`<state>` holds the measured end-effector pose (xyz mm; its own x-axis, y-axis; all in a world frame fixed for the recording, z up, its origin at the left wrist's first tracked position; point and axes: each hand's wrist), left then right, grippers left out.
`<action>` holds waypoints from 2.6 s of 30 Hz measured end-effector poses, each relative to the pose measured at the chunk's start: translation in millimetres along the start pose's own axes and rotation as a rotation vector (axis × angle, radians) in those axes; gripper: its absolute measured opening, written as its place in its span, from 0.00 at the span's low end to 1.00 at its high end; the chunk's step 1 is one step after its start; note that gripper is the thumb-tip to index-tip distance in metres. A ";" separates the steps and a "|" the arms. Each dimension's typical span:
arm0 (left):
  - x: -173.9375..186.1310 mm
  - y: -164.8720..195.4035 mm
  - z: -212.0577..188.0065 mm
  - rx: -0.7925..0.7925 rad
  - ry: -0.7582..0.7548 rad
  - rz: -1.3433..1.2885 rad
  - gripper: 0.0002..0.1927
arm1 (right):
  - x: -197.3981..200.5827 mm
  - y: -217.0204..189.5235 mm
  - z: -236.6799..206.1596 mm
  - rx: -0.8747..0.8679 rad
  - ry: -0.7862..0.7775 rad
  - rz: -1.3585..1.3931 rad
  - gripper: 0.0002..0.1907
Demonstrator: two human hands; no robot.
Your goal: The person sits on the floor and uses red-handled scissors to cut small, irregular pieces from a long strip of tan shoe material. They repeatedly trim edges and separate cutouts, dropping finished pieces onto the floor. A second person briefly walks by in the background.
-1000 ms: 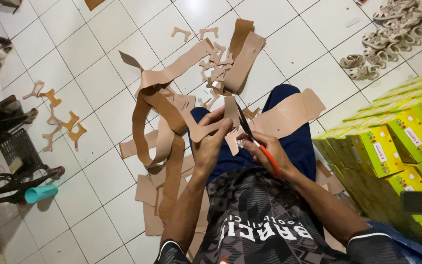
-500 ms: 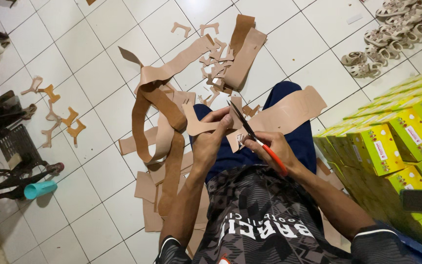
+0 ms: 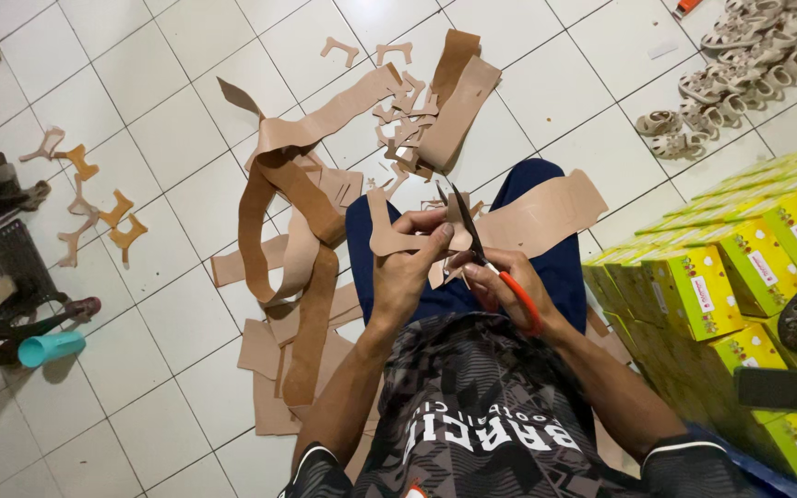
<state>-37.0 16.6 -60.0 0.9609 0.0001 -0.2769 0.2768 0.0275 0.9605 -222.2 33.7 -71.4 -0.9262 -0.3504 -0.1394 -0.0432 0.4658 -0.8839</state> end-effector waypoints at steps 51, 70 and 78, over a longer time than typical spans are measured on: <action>-16.7 -171.9 10.5 0.251 0.448 -0.145 0.22 | 69.9 73.3 14.1 -0.020 0.440 0.269 0.22; -54.4 -163.1 76.2 0.286 0.316 -0.577 0.19 | 78.7 91.1 -26.8 -0.172 0.530 0.216 0.18; -40.4 -165.2 80.3 0.351 0.104 -0.454 0.17 | 61.5 141.3 -37.6 -0.213 0.248 0.132 0.21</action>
<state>-121.0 -68.2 -205.4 0.7444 0.1641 -0.6472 0.6639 -0.2854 0.6912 -299.3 108.5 -188.1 -0.9907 -0.0795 -0.1103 0.0303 0.6618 -0.7491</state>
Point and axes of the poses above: each hand's wrist, its own z-axis towards the middle knuckle, its own x-axis out of the back of the hand, y = z × x, and after that the axes turned 8 degrees about -x, right-handed
